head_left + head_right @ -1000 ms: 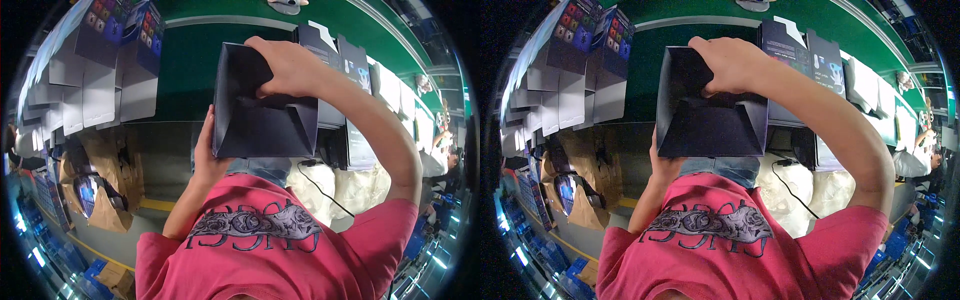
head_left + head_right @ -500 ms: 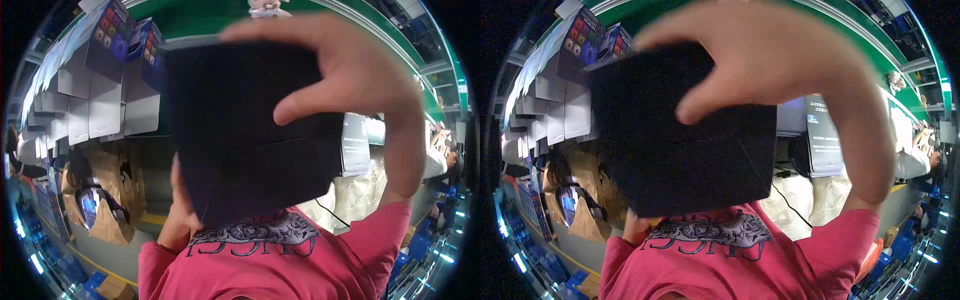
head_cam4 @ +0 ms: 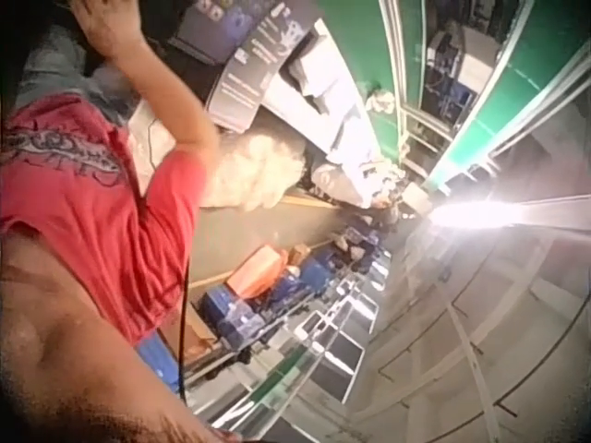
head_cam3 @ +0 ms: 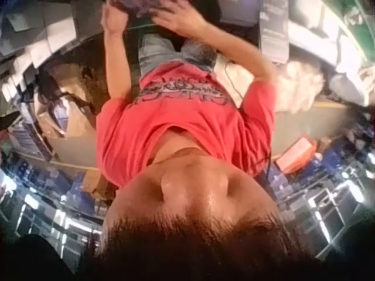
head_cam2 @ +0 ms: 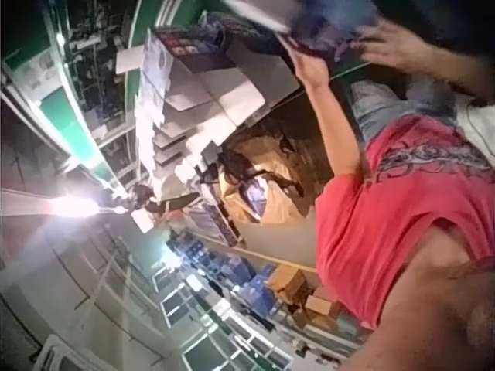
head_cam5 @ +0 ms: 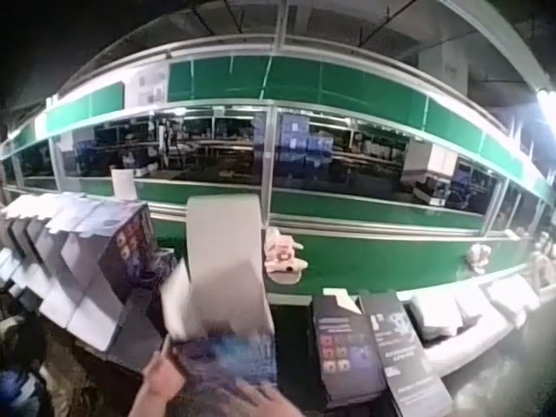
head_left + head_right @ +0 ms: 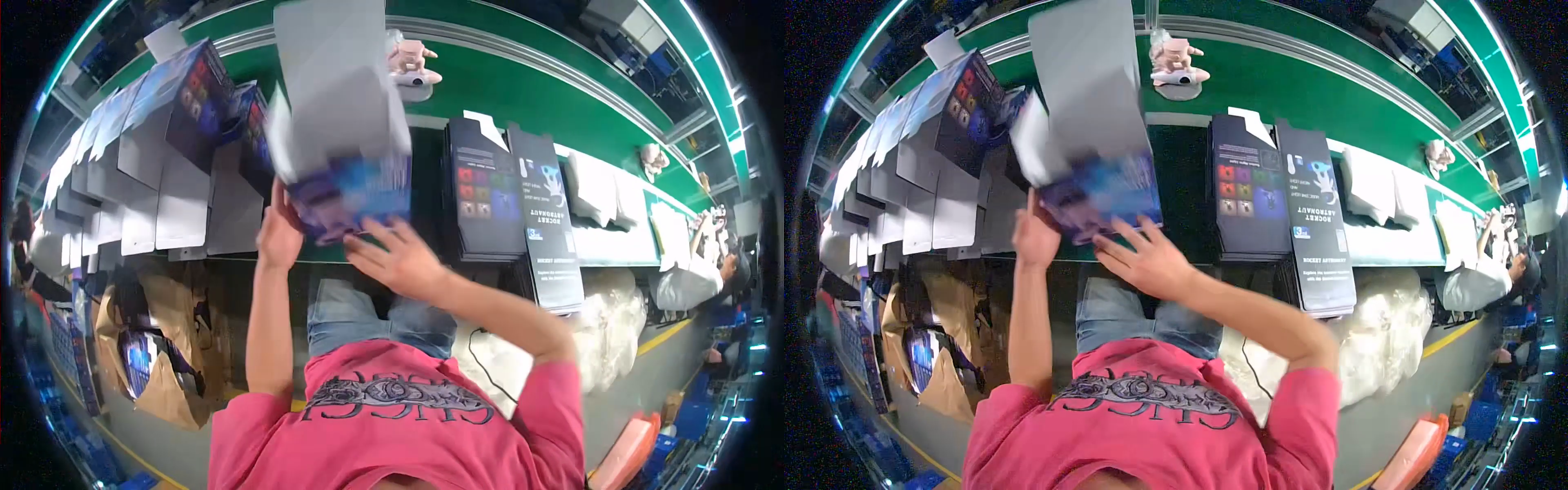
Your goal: Folding cardboard boxes and placing night light products inside on a factory assembly line.
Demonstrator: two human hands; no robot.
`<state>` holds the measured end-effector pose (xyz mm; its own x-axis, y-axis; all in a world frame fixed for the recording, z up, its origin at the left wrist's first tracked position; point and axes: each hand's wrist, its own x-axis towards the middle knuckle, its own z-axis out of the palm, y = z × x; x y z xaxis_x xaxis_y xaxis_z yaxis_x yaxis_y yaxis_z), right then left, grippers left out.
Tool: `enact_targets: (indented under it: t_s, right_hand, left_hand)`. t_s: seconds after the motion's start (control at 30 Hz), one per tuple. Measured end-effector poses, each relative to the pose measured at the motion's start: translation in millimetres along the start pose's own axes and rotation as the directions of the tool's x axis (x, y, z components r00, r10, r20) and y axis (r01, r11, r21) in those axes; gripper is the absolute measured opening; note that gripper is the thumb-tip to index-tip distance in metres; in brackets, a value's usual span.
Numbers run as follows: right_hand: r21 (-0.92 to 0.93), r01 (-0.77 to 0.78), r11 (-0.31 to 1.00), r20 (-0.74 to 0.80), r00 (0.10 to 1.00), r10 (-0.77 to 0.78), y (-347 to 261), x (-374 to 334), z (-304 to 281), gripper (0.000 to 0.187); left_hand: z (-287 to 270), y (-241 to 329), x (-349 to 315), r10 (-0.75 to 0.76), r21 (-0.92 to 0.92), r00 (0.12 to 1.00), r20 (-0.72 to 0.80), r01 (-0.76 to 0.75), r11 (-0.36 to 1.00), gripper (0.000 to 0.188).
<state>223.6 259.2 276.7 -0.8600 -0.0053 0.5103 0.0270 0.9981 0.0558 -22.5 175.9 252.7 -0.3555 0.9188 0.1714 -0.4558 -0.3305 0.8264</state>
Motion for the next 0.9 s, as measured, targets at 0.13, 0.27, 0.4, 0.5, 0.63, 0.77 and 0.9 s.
enact_targets:
  t_s: [0.13, 0.27, 0.4, 0.5, 0.63, 0.77, 0.9]
  right_hand:
    - [0.268, 0.048, 0.962, 0.033, 0.998, -0.059, -3, -34, 57, 0.041]
    - [-0.024, -0.385, 0.922, 0.594, 0.737, 0.323, 91, -9, -63, 0.011]
    - [-0.024, -0.943, 0.331, -0.538, 0.291, 0.791, 252, -163, -116, 0.063]
    - [-0.349, -0.929, -0.127, -0.292, -0.021, 0.956, 303, -249, -94, 0.089]
    - [-0.397, -0.912, -0.098, -0.093, -0.067, 0.993, 319, -293, -64, 0.062]
    - [-0.314, -0.942, -0.115, -0.069, -0.099, 0.993, 323, -300, -69, 0.04]
    - [-0.321, -0.93, -0.18, -0.497, 0.004, 0.868, 333, -281, -125, 0.028]
  left_hand:
    - [-74, -69, -8, -0.087, 0.022, 0.975, -0.206, 0.094, 0.995, 0.054]
    - [-82, -45, -19, -0.058, -0.016, 0.893, -0.446, 0.057, 0.998, 0.052]
    - [-9, 0, 12, 0.024, 0.135, 0.958, -0.287, 0.015, 0.991, 0.071]
    - [14, 8, 23, 0.014, 0.192, 0.963, -0.268, 0.039, 0.981, 0.067]
    - [25, 10, 28, 0.001, 0.21, 0.955, -0.298, 0.065, 0.976, 0.059]
    - [21, 9, 26, -0.023, 0.189, 0.956, -0.291, 0.081, 0.979, 0.058]
    - [24, 17, 27, -0.094, 0.229, 0.939, -0.33, 0.176, 0.957, 0.078]
